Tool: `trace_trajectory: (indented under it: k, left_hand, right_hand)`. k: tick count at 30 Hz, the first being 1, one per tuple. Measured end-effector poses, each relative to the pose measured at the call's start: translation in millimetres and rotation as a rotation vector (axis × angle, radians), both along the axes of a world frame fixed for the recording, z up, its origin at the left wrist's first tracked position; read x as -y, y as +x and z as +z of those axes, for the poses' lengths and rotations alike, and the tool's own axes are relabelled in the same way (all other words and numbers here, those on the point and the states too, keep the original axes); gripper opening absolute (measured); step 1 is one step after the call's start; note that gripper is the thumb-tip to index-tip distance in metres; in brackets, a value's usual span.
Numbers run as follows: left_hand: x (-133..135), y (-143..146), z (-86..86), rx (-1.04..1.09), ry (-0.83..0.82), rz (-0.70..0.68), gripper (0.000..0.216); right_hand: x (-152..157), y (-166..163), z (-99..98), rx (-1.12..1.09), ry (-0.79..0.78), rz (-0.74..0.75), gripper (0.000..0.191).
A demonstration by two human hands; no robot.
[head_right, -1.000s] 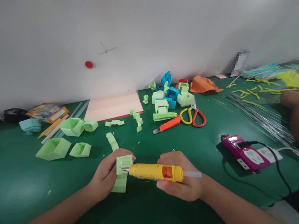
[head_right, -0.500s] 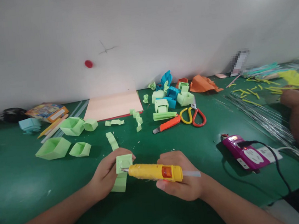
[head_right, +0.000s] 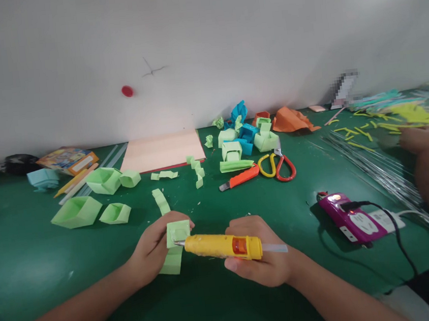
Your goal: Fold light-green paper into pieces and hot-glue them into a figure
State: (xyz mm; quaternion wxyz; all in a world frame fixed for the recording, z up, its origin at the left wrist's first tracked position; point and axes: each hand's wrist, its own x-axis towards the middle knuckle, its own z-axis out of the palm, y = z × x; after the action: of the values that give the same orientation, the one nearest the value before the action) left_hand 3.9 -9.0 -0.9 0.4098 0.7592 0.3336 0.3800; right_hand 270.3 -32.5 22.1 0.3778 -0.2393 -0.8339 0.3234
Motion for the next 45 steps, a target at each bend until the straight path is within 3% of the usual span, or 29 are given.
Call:
trace_trajectory:
  k: [45]
  left_hand:
    - [-0.4,-0.5,-1.1,0.012,-0.046,0.005,0.032]
  right_hand:
    - [0.4,9.1,-2.5,-0.031,0.015,-0.036,0.036]
